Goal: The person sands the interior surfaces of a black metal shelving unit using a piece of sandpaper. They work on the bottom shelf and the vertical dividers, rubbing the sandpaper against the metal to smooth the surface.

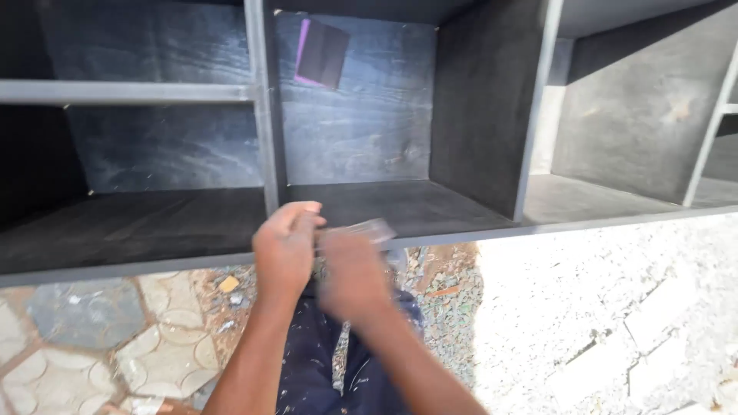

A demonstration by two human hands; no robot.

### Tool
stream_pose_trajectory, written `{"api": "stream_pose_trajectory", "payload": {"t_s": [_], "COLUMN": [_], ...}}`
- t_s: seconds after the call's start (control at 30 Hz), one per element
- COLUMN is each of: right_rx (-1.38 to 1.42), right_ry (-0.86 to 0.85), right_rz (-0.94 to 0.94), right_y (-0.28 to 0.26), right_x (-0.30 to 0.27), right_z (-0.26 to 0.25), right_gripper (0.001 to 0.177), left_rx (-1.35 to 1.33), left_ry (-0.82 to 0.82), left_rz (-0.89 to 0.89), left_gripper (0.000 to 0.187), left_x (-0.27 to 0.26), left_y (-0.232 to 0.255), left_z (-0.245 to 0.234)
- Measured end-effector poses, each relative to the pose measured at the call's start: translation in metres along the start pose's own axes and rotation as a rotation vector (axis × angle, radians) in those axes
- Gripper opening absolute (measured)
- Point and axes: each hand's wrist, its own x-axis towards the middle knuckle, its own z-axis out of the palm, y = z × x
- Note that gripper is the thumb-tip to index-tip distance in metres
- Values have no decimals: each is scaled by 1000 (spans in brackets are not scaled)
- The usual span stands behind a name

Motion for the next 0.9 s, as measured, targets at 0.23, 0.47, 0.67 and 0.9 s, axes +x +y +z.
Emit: {"api": "stream_pose_trajectory", "payload": {"t_s": [0.23,0.47,0.67,0.9], "right_rx": [-77,52,-12,358], "right_ry": [92,-9,56,64], "right_rz": [0,-276,-213,-301], "right_y": [90,-18,-8,9], "right_x": [2,19,16,16], "right_z": [-10,20,9,-43], "right_gripper": [68,47,62,35], "left_rx": [-219,-314,-385,-201], "left_ry": [51,49,-18,-141], "left_rz": [101,50,63,112], "left_gripper": [23,25,24,24], "left_x": [21,16,31,26], "left_y": [-4,-6,-13,-28], "left_z": [-62,-76,-74,-60]}}
